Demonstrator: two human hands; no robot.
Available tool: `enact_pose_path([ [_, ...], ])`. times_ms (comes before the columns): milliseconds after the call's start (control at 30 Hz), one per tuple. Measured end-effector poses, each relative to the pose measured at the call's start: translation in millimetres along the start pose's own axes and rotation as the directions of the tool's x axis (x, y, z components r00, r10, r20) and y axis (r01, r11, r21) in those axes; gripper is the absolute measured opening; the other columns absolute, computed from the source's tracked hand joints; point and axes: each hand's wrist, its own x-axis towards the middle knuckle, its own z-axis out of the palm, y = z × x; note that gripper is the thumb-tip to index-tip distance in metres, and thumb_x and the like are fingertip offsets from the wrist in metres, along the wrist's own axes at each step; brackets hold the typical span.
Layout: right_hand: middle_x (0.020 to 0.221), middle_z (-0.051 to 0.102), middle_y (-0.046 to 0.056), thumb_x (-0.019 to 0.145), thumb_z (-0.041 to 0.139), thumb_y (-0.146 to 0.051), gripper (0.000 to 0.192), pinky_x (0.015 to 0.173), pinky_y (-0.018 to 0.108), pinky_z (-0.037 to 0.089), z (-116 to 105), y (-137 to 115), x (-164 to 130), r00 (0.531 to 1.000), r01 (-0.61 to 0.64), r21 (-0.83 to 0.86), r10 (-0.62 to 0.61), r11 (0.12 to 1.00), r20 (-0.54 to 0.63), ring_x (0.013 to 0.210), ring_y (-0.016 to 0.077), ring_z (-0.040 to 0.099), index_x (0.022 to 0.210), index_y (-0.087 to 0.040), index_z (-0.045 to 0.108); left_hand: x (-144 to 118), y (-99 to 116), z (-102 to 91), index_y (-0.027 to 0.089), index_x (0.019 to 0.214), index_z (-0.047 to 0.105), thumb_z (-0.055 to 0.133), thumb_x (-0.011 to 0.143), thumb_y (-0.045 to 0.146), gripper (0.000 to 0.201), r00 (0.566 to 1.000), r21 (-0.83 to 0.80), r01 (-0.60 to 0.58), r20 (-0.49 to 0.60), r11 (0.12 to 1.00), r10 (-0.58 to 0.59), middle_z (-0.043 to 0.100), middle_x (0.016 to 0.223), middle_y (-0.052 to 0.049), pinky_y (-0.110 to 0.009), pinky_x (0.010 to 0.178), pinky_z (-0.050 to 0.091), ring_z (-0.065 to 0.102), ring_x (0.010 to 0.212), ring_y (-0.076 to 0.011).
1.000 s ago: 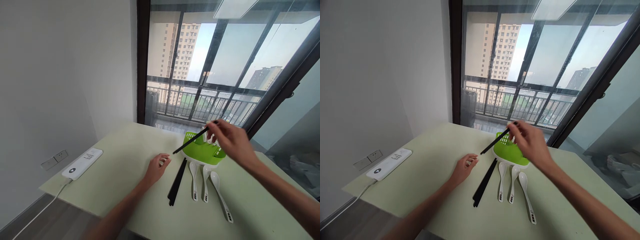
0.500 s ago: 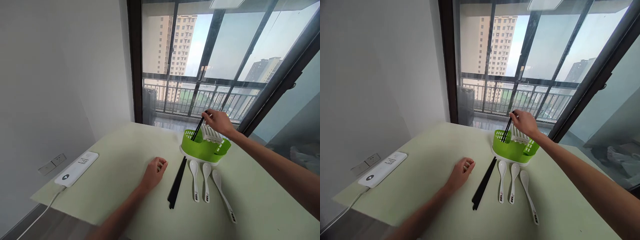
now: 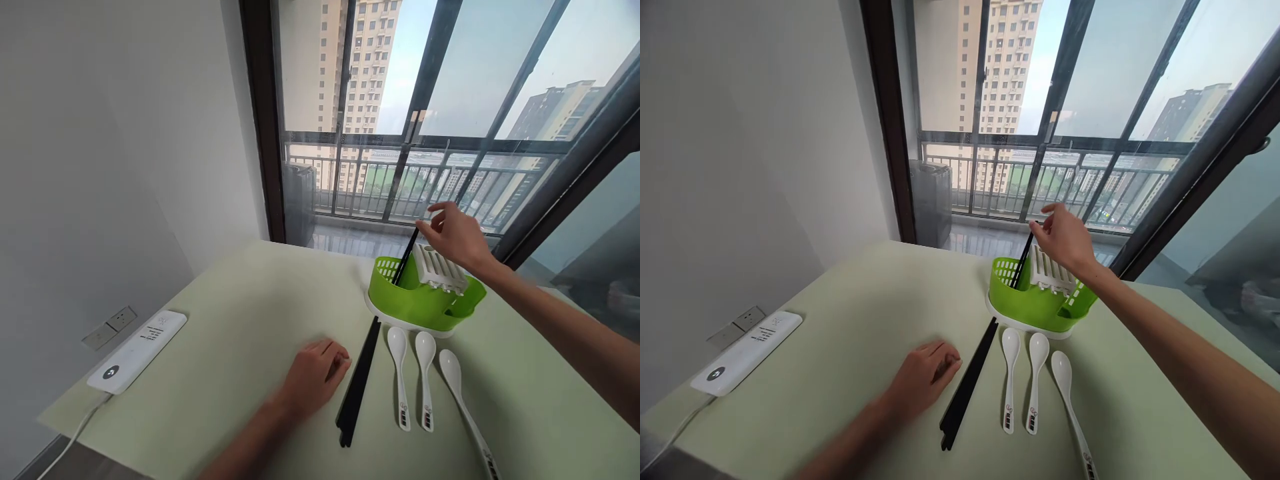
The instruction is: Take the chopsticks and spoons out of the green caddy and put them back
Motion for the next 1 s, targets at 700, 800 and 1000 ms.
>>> enact_pose_path([
  [700, 0.089, 0.075, 0.0, 0.103, 0.042, -0.063, 0.041, 0.064, 0.031, 0.046, -55.9, -45.6, -88.0, 0.818, 0.164, 0.399, -0.35, 0.902, 0.457, 0.069, 0.0175, 0.066, 0.113, -0.032, 0.067, 3.8, 27.0, -21.6, 0.02, 0.098, 0.061, 0.073, 0.091, 0.041, 0.025, 0.953, 0.291, 0.192, 0.174, 0.937, -0.249, 0.069, 0.094, -0.004, -0.036, 0.078, 0.05, 0.065, 0.086, -0.0238],
  [800, 0.092, 0.076, 0.0, 0.102, 0.043, -0.063, 0.041, 0.063, 0.03, 0.047, -53.8, -37.4, -89.9, 0.818, 0.14, 0.423, -0.345, 0.895, 0.459, 0.071, 0.0177, 0.067, 0.113, -0.032, 0.068, 9.8, 34.6, -24.0, 0.02, 0.098, 0.061, 0.071, 0.092, 0.045, 0.027, 0.933, 0.292, 0.254, 0.176, 0.922, -0.313, 0.069, 0.094, -0.004, -0.036, 0.077, 0.05, 0.065, 0.085, -0.0235],
  [1000, 0.098, 0.075, 0.0, 0.103, 0.043, -0.06, 0.038, 0.066, 0.03, 0.047, -49.8, -17.4, -93.7, 0.8, 0.177, 0.444, -0.391, 0.879, 0.455, 0.079, 0.0184, 0.069, 0.111, -0.031, 0.067, 7.7, 35.1, -16.9, 0.021, 0.093, 0.059, 0.076, 0.086, 0.052, 0.036, 0.952, 0.358, 0.214, 0.134, 0.909, -0.276, 0.068, 0.096, -0.005, -0.037, 0.079, 0.05, 0.065, 0.091, -0.0266],
])
